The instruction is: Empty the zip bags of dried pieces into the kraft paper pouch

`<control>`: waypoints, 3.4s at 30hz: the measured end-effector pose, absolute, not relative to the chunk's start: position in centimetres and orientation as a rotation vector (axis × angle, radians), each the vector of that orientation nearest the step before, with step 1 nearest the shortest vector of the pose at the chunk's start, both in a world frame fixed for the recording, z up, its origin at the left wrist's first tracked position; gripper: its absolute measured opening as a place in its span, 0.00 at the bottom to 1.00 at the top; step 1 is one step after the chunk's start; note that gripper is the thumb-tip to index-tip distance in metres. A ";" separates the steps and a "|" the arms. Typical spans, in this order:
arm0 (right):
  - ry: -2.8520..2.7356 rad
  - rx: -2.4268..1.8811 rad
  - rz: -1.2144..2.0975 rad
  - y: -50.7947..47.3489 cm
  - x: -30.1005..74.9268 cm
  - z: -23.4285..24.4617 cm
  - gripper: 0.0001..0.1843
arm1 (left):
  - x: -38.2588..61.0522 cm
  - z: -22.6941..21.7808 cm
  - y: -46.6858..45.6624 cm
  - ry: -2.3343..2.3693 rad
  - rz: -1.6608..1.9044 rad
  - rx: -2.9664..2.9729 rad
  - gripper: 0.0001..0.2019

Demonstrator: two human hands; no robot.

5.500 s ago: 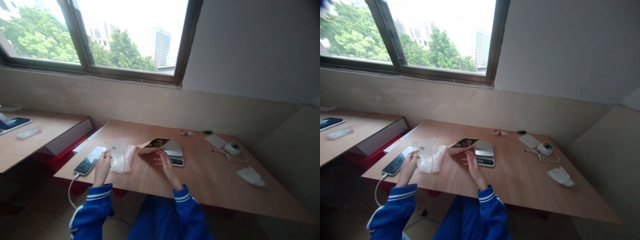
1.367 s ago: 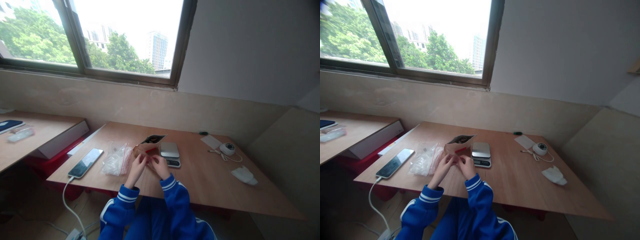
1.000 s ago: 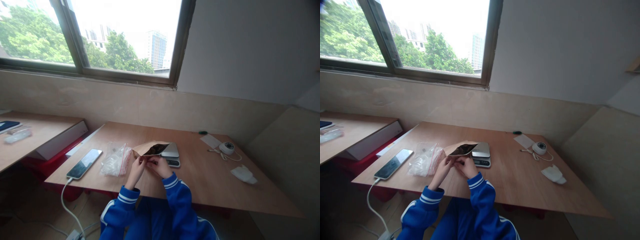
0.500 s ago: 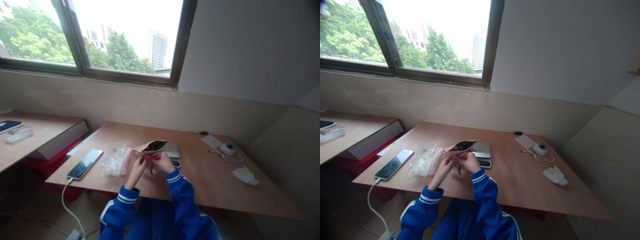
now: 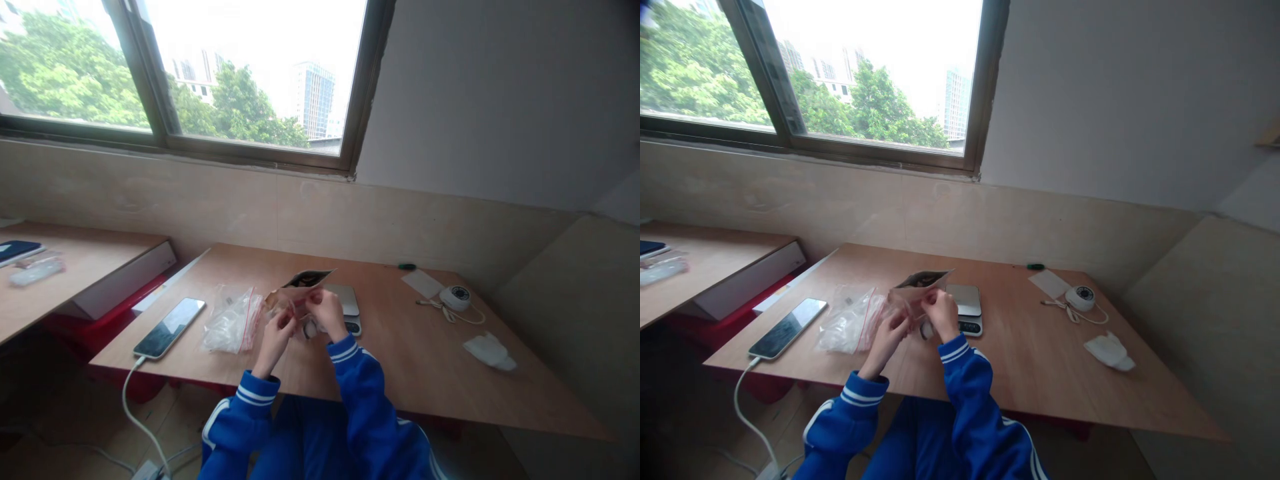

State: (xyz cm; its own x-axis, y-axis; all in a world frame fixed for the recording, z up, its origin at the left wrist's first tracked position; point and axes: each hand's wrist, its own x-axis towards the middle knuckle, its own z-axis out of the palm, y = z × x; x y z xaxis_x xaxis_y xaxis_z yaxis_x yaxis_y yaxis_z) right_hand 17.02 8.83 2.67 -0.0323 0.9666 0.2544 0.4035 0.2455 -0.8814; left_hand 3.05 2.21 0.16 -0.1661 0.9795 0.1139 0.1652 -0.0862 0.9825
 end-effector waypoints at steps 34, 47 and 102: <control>-2.210 -1.067 0.514 11.5 16.6 2.1 0.07 | 3.7 -8.5 5.8 1.025 1.395 0.876 0.26; -2.271 -0.983 1.100 12.6 16.6 0.1 0.14 | 3.5 -9.7 6.1 1.047 1.375 0.881 0.26; -1.743 -0.818 0.422 10.8 15.4 8.1 0.17 | 3.6 -9.0 5.2 1.040 1.362 0.874 0.23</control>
